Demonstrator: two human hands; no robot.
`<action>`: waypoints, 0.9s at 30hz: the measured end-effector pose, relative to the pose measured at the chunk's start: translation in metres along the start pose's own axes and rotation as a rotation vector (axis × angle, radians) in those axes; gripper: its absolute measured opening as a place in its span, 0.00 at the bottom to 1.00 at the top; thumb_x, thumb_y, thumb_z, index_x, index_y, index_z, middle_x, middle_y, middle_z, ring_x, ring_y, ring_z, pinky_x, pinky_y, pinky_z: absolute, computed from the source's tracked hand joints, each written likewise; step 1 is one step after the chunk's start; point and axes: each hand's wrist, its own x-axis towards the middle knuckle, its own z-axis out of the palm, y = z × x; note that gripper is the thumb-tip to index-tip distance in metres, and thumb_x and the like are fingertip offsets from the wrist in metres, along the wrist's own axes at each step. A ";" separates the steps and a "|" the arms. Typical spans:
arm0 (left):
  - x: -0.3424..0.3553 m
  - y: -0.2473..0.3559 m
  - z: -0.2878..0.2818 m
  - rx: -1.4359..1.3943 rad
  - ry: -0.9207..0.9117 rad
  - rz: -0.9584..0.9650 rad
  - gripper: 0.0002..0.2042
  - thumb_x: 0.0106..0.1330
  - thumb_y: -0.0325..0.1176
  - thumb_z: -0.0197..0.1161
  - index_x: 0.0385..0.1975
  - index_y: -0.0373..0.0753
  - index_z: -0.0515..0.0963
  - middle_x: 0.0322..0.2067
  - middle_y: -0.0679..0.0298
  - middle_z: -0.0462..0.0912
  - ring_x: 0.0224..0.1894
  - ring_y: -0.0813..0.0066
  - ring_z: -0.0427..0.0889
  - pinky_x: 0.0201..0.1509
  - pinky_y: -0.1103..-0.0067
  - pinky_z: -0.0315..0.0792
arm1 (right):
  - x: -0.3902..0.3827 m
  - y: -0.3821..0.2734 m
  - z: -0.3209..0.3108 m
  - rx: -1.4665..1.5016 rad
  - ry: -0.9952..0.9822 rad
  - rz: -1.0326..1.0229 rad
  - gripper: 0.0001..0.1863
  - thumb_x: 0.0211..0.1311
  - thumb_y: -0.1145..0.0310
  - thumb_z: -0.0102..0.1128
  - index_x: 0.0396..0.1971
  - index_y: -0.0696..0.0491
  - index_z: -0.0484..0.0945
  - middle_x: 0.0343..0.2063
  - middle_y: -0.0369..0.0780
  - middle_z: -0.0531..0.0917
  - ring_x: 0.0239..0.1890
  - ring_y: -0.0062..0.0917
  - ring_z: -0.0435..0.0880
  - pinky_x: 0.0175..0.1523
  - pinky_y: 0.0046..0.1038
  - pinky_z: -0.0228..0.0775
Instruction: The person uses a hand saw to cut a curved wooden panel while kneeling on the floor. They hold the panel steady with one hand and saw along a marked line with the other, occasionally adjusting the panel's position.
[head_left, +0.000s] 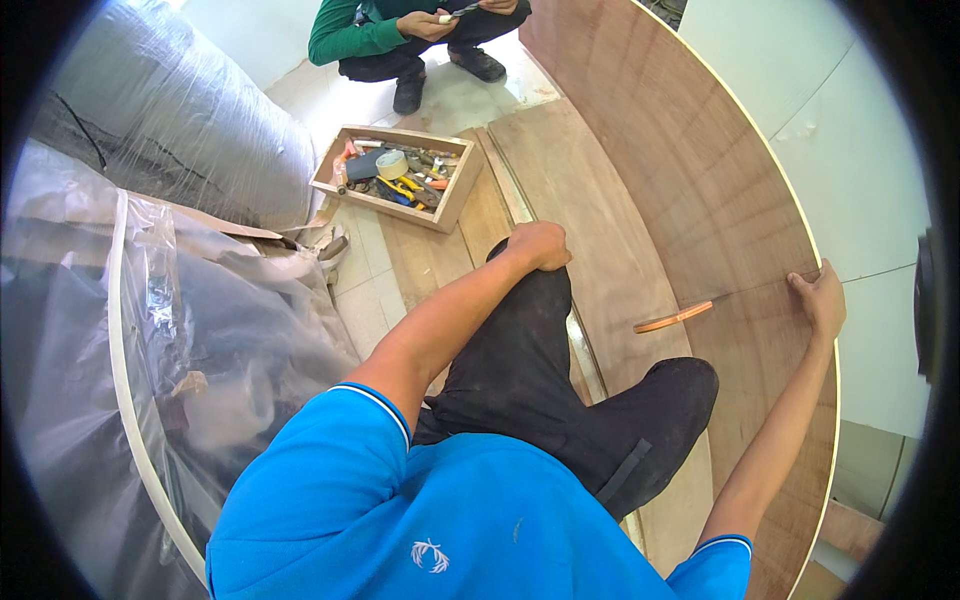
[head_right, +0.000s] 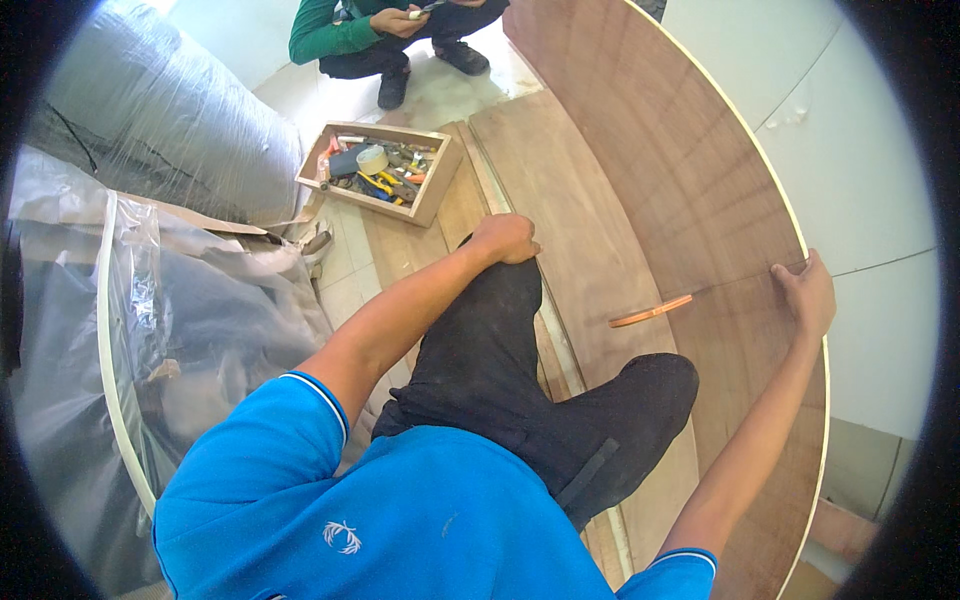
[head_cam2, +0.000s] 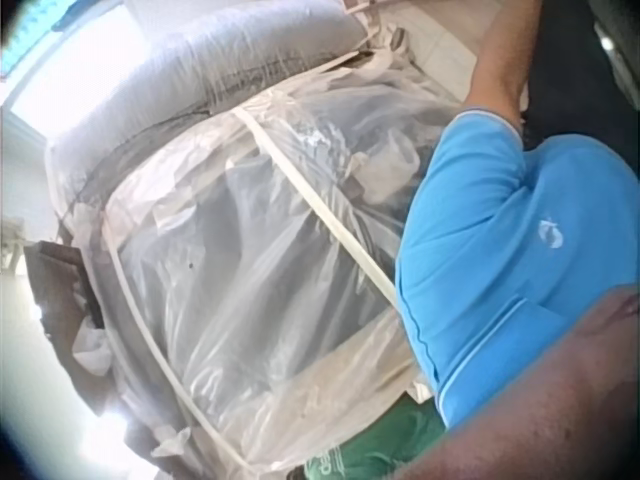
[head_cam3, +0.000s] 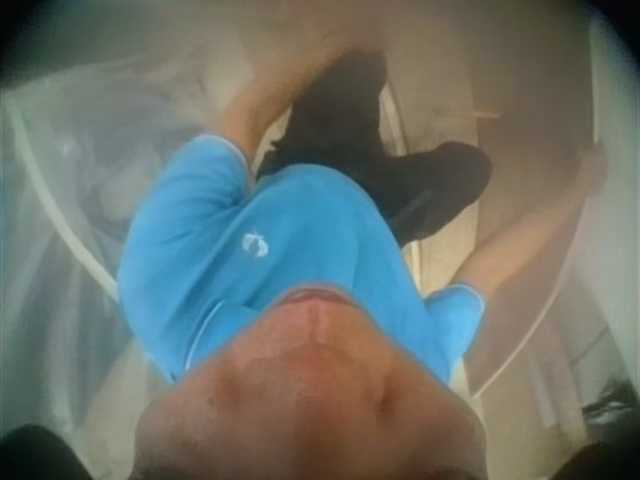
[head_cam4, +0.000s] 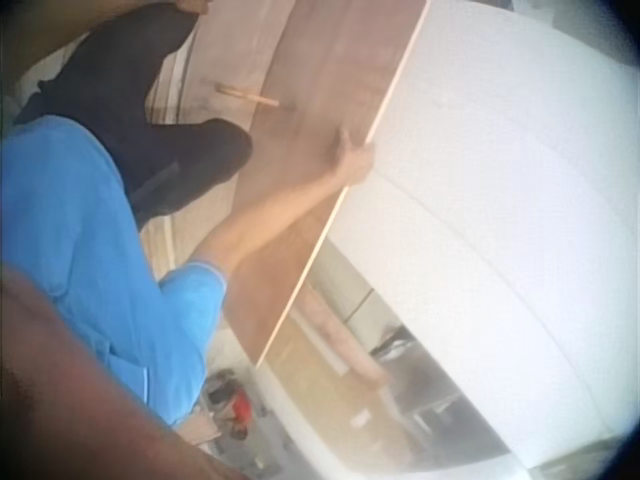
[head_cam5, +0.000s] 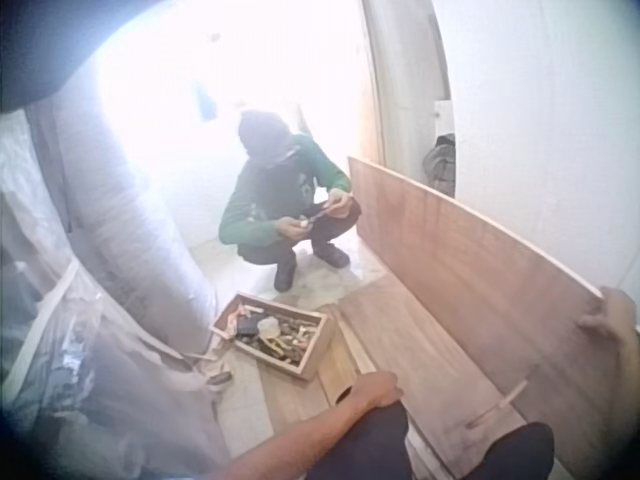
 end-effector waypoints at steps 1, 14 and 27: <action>-0.001 -0.003 -0.001 0.007 -0.011 -0.005 0.24 0.68 0.54 0.64 0.48 0.37 0.89 0.50 0.48 0.90 0.57 0.45 0.87 0.61 0.56 0.80 | 0.001 -0.003 0.000 0.017 -0.043 0.000 0.43 0.54 0.50 0.79 0.69 0.55 0.76 0.53 0.49 0.90 0.58 0.44 0.88 0.59 0.44 0.79; 0.002 -0.057 0.011 0.072 0.017 0.028 0.27 0.70 0.55 0.64 0.55 0.36 0.87 0.55 0.43 0.88 0.60 0.45 0.85 0.66 0.59 0.77 | -0.006 -0.051 0.017 0.063 0.048 -0.078 0.33 0.48 0.47 0.80 0.53 0.49 0.86 0.50 0.46 0.90 0.55 0.45 0.88 0.58 0.47 0.80; -0.021 -0.048 -0.018 0.060 0.024 -0.004 0.25 0.68 0.52 0.67 0.53 0.37 0.88 0.50 0.44 0.89 0.57 0.45 0.87 0.62 0.59 0.78 | -0.037 -0.080 0.001 0.168 0.031 -0.072 0.21 0.49 0.54 0.79 0.40 0.49 0.86 0.36 0.43 0.92 0.44 0.40 0.91 0.47 0.45 0.82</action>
